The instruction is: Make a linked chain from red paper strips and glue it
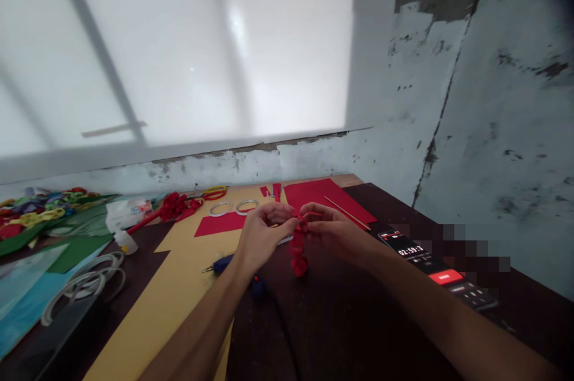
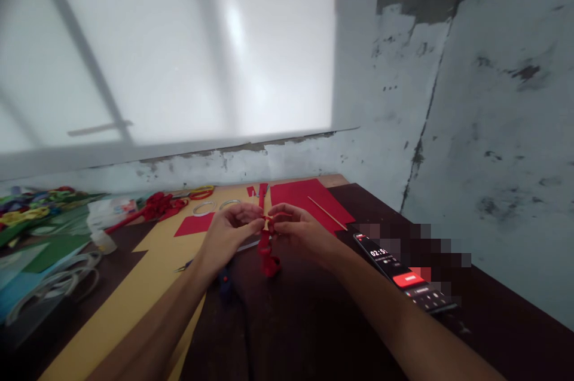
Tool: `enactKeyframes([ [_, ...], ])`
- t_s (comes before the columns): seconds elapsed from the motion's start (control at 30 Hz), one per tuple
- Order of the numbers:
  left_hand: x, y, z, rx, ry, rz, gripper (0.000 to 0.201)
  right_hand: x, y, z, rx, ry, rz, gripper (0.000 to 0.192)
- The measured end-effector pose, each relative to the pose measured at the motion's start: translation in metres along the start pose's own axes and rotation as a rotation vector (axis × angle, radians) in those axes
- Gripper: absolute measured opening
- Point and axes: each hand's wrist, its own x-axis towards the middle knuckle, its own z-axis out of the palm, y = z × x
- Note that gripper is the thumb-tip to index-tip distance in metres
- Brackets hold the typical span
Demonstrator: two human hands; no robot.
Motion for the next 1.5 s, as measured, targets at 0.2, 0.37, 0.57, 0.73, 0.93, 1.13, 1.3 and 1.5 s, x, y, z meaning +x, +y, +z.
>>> enactKeyframes([
  [0.2, 0.000, 0.000, 0.000, -0.016, -0.005, 0.017, 0.023, 0.000, -0.001, 0.002, -0.005, -0.012, 0.002, 0.024],
  [0.37, -0.001, 0.002, 0.001, -0.027, 0.036, 0.012, 0.023, -0.001, 0.001, 0.001, -0.039, -0.013, -0.002, 0.028],
  [0.57, 0.000, 0.003, 0.000, -0.014, 0.034, 0.001, 0.025, 0.000, 0.002, 0.000, -0.110, 0.019, -0.029, 0.031],
  [0.73, 0.005, 0.005, -0.009, -0.031, 0.128, -0.020, 0.028, 0.003, 0.000, -0.001, -0.234, 0.134, -0.089, 0.033],
  [0.93, 0.014, 0.007, -0.035, -0.148, 0.275, 0.040, 0.035, 0.003, 0.007, -0.002, -0.956, 0.252, -0.207, 0.015],
  [1.13, 0.024, 0.022, -0.080, -0.399, 0.424, 0.198, 0.028, 0.000, 0.028, 0.018, -1.349, 0.152, -0.109, 0.022],
  [1.3, 0.028, 0.025, -0.100, -0.470, 0.492, 0.144, 0.027, 0.006, 0.051, 0.064, -1.663, 0.006, 0.068, 0.037],
  [1.5, 0.028, 0.029, -0.105, -0.567, 0.498, 0.112, 0.023, 0.028, 0.068, 0.101, -1.755, -0.063, 0.243, 0.047],
])
